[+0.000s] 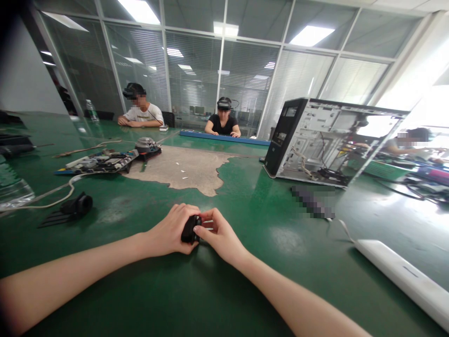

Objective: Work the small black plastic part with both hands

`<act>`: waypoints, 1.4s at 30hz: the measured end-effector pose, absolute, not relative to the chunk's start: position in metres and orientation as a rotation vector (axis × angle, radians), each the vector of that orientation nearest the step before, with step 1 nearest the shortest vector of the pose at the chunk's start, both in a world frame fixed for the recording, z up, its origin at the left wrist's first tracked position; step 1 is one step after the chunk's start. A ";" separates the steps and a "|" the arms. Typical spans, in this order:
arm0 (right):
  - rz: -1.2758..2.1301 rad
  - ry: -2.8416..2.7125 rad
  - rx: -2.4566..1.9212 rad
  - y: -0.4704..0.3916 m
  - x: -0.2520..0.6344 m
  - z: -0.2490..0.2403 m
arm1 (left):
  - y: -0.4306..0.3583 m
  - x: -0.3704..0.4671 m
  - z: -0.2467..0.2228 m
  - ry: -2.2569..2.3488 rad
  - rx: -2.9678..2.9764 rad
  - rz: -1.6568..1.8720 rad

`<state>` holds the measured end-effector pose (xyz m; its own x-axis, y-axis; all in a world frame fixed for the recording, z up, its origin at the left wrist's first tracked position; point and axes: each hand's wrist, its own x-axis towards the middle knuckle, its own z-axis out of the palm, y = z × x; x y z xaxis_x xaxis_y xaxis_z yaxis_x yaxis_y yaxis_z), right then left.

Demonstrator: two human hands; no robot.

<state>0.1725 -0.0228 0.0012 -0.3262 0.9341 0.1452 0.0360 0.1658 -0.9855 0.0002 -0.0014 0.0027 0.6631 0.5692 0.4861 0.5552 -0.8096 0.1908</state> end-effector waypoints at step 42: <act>1.275 -1.613 -0.890 -0.029 0.171 0.000 | 0.000 0.000 0.002 0.969 2.859 0.839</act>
<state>0.1713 -0.0287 -0.0004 -0.3652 0.9095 0.1984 0.0171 0.2197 -0.9754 -0.0001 -0.0002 0.0018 0.6654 0.5667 0.4859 0.5621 -0.8087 0.1734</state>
